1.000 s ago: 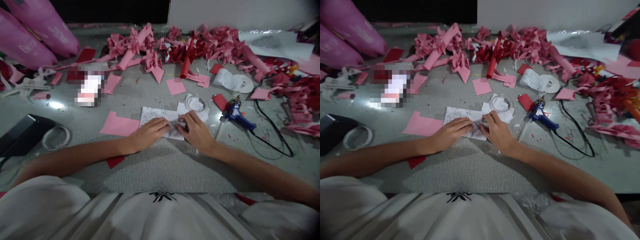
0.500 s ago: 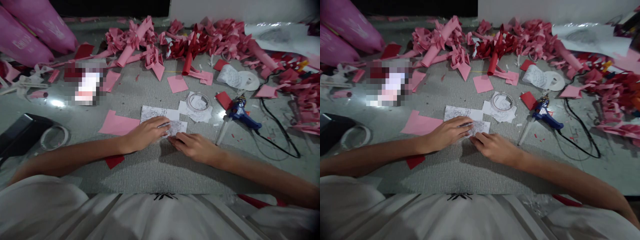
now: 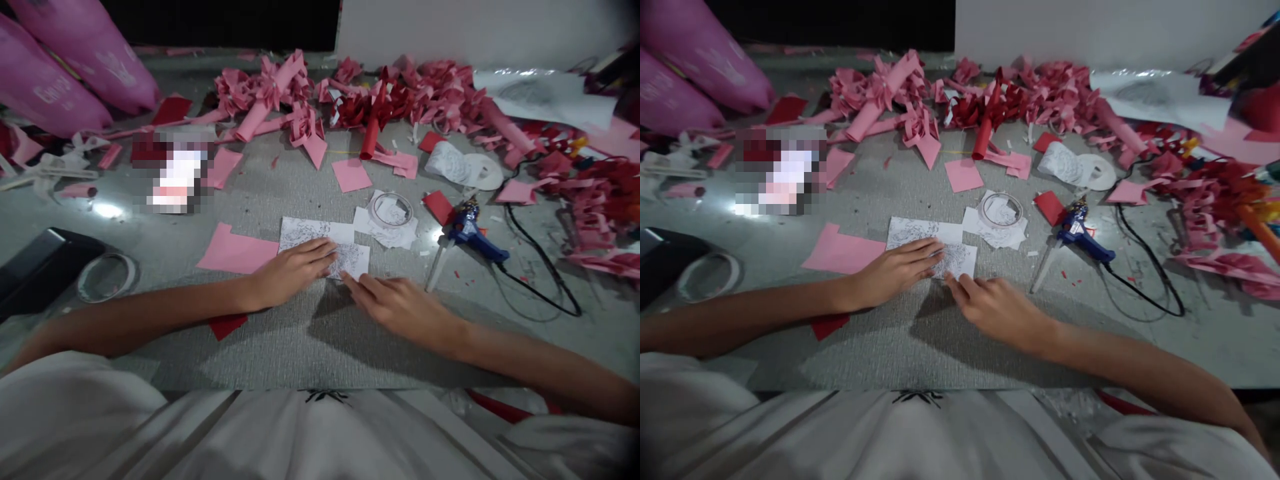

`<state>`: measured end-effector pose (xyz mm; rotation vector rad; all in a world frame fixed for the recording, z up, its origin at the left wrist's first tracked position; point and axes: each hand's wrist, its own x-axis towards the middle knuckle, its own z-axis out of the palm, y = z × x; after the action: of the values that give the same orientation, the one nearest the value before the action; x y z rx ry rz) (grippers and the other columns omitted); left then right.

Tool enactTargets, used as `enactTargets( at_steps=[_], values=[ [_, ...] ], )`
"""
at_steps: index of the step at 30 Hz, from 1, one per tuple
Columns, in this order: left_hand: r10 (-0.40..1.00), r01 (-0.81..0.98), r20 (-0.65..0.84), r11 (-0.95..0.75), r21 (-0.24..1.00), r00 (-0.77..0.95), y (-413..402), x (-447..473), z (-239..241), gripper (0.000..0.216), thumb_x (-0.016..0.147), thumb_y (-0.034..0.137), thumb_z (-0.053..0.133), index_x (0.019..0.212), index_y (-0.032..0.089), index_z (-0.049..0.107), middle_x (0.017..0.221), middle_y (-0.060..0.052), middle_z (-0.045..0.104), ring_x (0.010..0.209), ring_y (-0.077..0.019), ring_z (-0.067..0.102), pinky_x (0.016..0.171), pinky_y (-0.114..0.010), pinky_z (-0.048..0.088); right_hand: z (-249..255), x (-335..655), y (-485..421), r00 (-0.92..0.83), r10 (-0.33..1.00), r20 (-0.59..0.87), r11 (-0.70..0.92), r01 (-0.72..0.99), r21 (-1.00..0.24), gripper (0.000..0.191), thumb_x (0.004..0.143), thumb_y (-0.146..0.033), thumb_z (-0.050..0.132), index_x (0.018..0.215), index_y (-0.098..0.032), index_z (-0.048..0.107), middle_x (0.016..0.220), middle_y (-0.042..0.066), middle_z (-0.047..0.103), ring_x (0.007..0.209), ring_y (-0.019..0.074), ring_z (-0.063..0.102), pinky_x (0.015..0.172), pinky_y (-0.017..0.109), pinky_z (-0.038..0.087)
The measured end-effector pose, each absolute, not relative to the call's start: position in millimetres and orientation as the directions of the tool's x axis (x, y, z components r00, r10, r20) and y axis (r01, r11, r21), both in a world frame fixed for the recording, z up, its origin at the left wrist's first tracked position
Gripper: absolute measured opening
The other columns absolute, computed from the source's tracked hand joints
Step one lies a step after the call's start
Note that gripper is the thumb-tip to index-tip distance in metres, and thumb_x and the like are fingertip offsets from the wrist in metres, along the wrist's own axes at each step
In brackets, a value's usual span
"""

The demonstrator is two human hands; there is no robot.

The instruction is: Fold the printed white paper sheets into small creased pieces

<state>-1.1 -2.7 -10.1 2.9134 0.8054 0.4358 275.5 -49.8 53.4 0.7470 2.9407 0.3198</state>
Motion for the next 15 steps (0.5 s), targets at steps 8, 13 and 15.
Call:
enactTargets(
  at_steps=[8,13,15],
  values=[
    [0.491,0.508,0.144,-0.853,-0.123,0.859,-46,3,22,0.043,0.103,0.001,0.044,0.141,0.001,0.063,0.148,-0.023,0.063,0.147,-0.0293,0.057,0.124,-0.043,0.05,36,275,-49,-0.902,0.43,-0.035,0.893,0.42,0.162,0.036,0.093,-0.001,0.06,0.127,-0.006,0.071,0.123,0.017,0.076,0.081,0.0193,0.074,0.056,0.034,0.052],
    [0.603,0.604,0.087,-0.762,-0.234,0.793,-70,3,26,0.044,0.096,-0.001,0.045,0.134,-0.008,0.067,0.143,-0.032,0.062,0.139,-0.0395,0.062,0.112,-0.049,0.058,44,277,-46,-0.884,0.464,-0.06,0.885,0.458,0.084,0.045,0.093,0.001,0.057,0.137,-0.001,0.063,0.123,0.018,0.074,0.081,0.0203,0.075,0.058,0.035,0.057],
    [0.632,0.632,0.071,-0.75,-0.193,0.772,-72,3,25,0.047,0.095,0.0,0.045,0.136,-0.007,0.066,0.144,-0.032,0.061,0.142,-0.0403,0.059,0.111,-0.051,0.059,48,277,-46,-0.875,0.48,-0.06,0.877,0.476,0.068,0.049,0.093,0.002,0.054,0.14,-0.002,0.061,0.12,0.017,0.075,0.079,0.0199,0.075,0.058,0.035,0.057]
  ],
)
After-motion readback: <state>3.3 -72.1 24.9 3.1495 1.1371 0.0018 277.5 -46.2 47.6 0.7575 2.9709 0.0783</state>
